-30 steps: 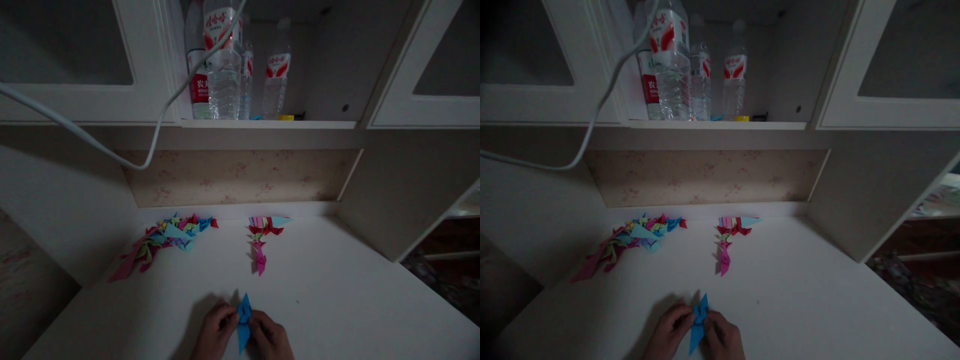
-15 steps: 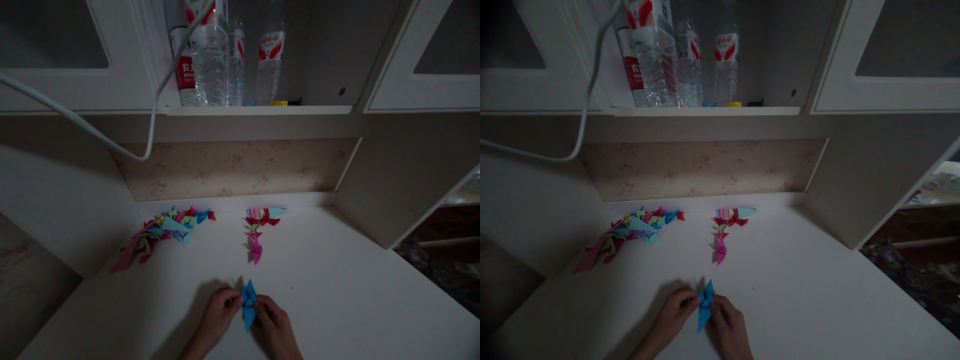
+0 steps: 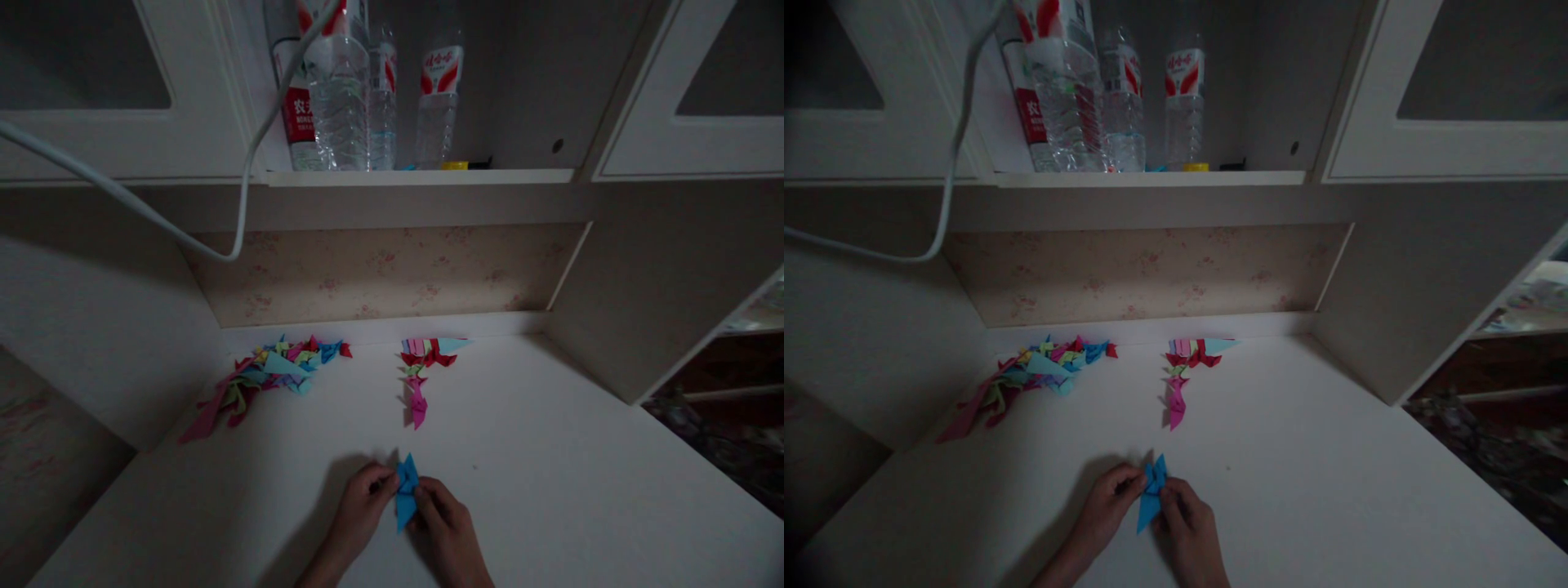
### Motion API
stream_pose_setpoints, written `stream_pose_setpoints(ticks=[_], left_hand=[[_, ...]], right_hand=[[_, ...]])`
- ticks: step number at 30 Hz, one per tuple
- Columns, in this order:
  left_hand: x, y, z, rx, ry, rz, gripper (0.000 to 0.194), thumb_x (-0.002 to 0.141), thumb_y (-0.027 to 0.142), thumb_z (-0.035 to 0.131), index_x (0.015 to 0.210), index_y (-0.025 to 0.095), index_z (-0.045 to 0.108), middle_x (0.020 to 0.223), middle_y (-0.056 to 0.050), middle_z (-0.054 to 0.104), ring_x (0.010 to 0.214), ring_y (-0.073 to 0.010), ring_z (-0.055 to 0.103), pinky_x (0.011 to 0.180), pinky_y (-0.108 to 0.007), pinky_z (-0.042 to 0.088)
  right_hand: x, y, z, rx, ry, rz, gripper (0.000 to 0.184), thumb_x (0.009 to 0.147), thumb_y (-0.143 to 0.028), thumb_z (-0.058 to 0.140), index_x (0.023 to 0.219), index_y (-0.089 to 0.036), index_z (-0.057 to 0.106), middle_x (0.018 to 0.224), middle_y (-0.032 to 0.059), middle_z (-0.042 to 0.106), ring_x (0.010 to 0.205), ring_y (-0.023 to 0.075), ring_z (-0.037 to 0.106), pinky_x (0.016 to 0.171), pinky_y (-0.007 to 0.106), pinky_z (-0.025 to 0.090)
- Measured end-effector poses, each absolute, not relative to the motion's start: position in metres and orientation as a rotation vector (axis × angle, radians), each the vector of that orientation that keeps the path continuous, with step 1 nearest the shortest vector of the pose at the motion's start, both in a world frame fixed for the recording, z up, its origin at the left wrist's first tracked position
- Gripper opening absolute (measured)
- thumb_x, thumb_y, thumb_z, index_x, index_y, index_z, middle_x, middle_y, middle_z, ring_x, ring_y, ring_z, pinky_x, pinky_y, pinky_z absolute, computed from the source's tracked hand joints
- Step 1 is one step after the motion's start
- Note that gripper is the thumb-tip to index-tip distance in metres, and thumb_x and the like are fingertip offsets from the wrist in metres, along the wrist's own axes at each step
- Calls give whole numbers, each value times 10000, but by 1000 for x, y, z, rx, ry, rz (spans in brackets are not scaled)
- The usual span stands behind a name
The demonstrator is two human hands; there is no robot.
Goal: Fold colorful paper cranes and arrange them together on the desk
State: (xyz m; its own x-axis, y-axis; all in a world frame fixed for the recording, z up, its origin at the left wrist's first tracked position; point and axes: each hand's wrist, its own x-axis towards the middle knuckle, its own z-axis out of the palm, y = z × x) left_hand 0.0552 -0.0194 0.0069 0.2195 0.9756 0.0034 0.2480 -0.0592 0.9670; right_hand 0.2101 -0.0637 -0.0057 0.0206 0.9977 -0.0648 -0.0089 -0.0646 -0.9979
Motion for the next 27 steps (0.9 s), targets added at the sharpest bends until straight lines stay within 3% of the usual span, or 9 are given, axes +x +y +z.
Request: stream_pose_setpoints(ticks=[27], left_hand=[[50,-13,12,1503,1221,824,285,802,409,580,808,158,714,761,-36,681,722,-178,592,632,-239,447]], right_hand=[[209,-63,-1,-1280,-1156,1216,364,847,-516,525,920,-194,678,655,13,594,591,158,515,552,246,420]])
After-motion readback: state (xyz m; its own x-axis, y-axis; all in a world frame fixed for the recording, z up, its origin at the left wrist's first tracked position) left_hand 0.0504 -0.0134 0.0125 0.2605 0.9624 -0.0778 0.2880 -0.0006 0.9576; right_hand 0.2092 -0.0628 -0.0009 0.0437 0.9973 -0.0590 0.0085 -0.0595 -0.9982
